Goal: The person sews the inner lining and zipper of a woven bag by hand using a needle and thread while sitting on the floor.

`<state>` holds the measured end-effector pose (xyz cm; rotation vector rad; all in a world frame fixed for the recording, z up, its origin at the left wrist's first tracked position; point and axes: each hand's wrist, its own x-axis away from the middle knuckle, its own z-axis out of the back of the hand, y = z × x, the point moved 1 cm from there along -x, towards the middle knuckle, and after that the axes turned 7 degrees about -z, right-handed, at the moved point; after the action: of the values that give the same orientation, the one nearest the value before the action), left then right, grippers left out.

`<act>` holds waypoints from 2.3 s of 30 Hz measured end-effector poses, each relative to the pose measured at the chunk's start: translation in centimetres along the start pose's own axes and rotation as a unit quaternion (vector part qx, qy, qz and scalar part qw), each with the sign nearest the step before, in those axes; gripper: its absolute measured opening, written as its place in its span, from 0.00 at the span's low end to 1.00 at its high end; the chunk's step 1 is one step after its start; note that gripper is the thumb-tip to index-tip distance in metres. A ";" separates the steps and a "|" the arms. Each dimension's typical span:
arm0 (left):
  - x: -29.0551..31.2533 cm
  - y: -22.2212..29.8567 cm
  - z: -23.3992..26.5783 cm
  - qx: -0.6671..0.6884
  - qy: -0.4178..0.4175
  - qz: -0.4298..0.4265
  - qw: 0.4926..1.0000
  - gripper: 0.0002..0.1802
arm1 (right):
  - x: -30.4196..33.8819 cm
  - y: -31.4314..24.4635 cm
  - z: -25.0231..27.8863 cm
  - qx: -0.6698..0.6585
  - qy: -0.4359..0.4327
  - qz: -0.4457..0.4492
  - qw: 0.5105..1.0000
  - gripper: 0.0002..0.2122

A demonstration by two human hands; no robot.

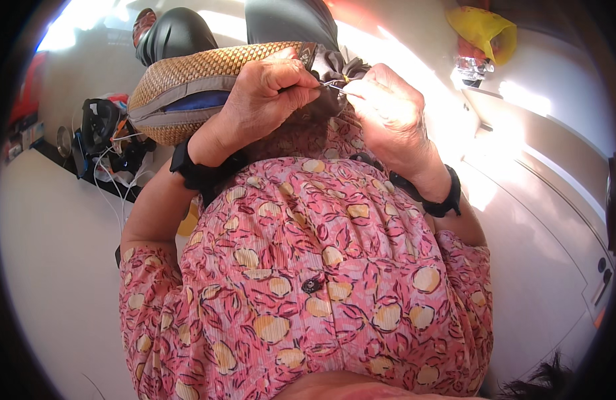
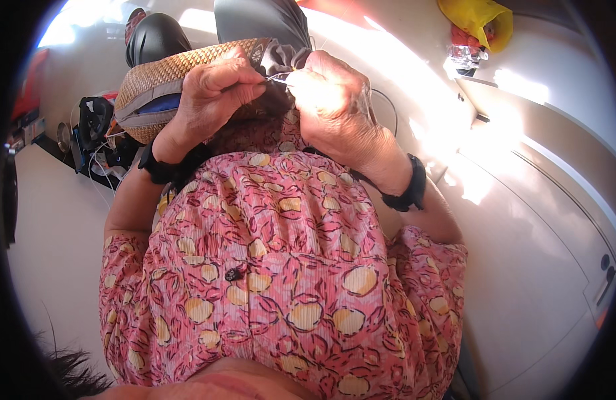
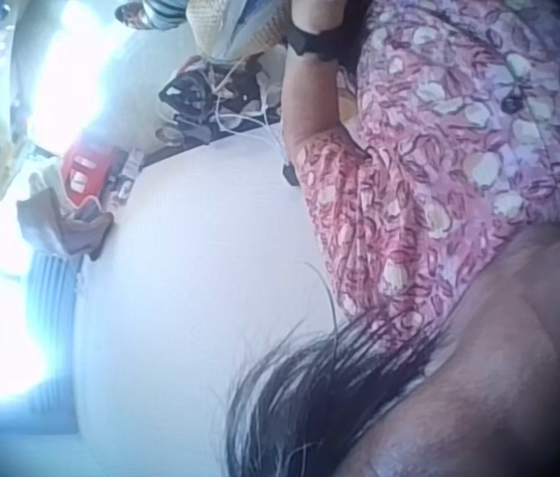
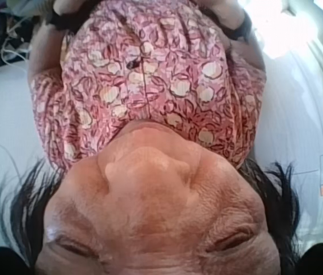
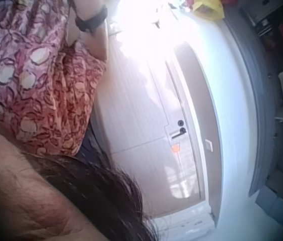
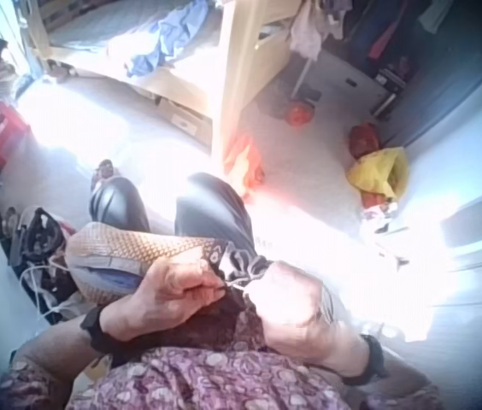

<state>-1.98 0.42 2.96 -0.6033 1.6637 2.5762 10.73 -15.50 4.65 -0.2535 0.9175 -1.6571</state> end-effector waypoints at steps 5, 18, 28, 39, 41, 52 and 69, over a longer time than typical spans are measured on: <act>-0.2 -0.2 0.2 0.003 -0.017 0.005 1.000 0.06 | -1.2 0.9 1.5 -0.133 -0.073 -0.119 0.981 0.04; -0.3 -0.3 0.5 0.045 -0.044 0.036 0.997 0.07 | -3.8 4.6 2.3 -0.337 -0.277 -0.231 0.870 0.03; -0.4 -0.5 0.6 0.064 -0.039 0.032 0.997 0.07 | -3.7 5.7 1.3 -0.413 -0.283 -0.264 0.825 0.04; -0.7 -0.3 0.5 0.076 -0.038 0.014 0.996 0.06 | -4.0 7.0 0.5 -0.481 -0.321 -0.282 0.765 0.05; -0.8 -0.3 0.6 0.069 -0.041 0.014 0.997 0.06 | -4.0 7.2 0.3 -0.492 -0.324 -0.292 0.754 0.05; -0.8 -0.6 0.7 0.089 -0.039 0.026 0.995 0.04 | -4.2 7.6 -0.1 -0.510 -0.331 -0.317 0.729 0.06; -0.7 -1.2 0.6 0.111 -0.029 0.041 0.993 0.05 | -5.6 4.9 -0.1 -0.423 -0.351 -0.268 0.792 0.04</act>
<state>-1.20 1.58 2.34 -0.4523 1.9587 2.3855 16.02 -10.51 2.90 -1.7616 0.9764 -1.3182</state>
